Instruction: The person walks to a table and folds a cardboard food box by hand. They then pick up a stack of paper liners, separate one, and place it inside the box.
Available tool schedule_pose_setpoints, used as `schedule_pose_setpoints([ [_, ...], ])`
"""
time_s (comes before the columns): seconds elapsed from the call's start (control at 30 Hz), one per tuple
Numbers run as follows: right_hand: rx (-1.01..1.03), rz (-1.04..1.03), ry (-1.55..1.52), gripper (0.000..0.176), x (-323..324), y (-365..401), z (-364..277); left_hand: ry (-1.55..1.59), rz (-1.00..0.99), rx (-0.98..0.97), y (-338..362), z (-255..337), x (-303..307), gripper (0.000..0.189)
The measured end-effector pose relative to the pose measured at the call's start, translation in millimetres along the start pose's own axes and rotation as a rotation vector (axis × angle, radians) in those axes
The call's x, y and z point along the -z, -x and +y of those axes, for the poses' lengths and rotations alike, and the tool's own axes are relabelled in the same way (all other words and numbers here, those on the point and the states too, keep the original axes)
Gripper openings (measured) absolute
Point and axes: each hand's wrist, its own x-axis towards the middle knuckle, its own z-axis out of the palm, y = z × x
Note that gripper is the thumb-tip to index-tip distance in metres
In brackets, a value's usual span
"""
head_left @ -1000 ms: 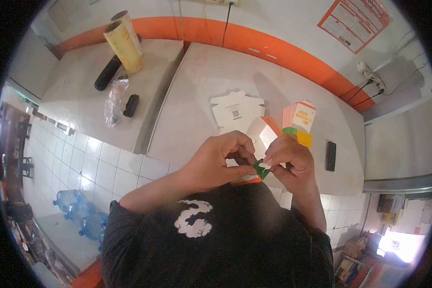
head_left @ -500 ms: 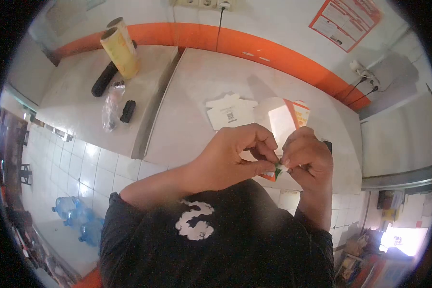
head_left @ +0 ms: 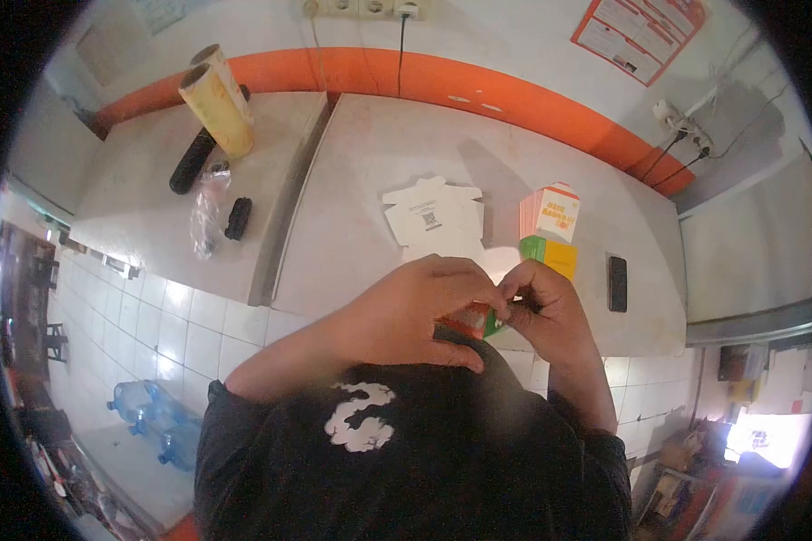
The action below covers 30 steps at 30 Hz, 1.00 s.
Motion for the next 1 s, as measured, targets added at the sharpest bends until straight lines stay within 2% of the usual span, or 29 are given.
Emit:
schedule_pose_setpoints([
  [0.07,0.168,0.017,0.126,0.029,-2.3,-3.4,9.3,-0.223,0.075,-0.109,4.7,-9.4,-5.6,0.032],
  [0.1,0.253,0.025,0.189,0.030,-3.8,-5.3,11.0,-0.269,0.081,-0.081,6.4,-11.0,-4.5,0.031],
  [0.2,0.523,0.009,0.738,0.029,-8.5,-8.6,-26.1,-0.429,0.059,-0.032,12.7,-12.8,2.3,0.028],
  [0.23,0.304,-0.120,0.914,0.026,-9.7,-8.2,-18.5,-0.498,0.022,-0.039,13.5,-13.5,5.4,0.028],
  [0.27,0.284,-0.106,0.908,0.025,-11.0,-8.0,-15.2,-0.567,-0.018,-0.049,13.8,-14.1,7.6,0.027],
  [0.37,0.278,-0.004,0.814,0.022,-8.9,-3.9,-5.4,-0.359,0.255,-0.091,12.0,-19.8,-0.1,0.027],
  [0.43,0.342,0.136,0.633,0.020,-1.0,1.7,9.2,-0.331,0.451,0.026,8.3,-15.2,-4.7,0.025],
  [0.5,0.384,0.143,0.519,0.019,6.2,4.1,18.8,-0.300,0.357,0.056,9.1,-14.8,2.5,0.026],
  [0.6,0.402,0.147,0.420,0.020,7.6,4.8,22.1,-0.319,0.093,-0.101,17.1,-24.9,1.5,0.034],
  [0.63,0.401,0.146,0.398,0.021,7.3,4.7,22.6,-0.327,0.119,-0.122,16.1,-27.0,-0.6,0.039],
  [0.7,0.387,0.203,0.374,0.022,8.4,7.6,26.7,-0.133,0.276,0.068,10.3,-23.2,-14.5,0.037],
  [0.77,0.313,0.269,0.272,0.021,8.6,12.0,33.2,-0.148,0.326,0.111,3.9,-23.9,-22.8,0.030],
  [0.83,0.174,0.343,0.088,0.019,8.4,19.5,42.6,-0.366,0.265,0.001,-2.4,-33.1,-31.3,0.021],
  [0.93,0.090,0.287,-0.198,0.029,13.4,25.0,64.4,-0.446,0.096,0.071,-0.8,-52.7,-57.6,0.020],
  [1.0,0.244,0.171,0.123,0.045,31.3,24.8,61.2,-0.364,0.199,0.137,-6.9,-53.3,-67.1,0.014],
])
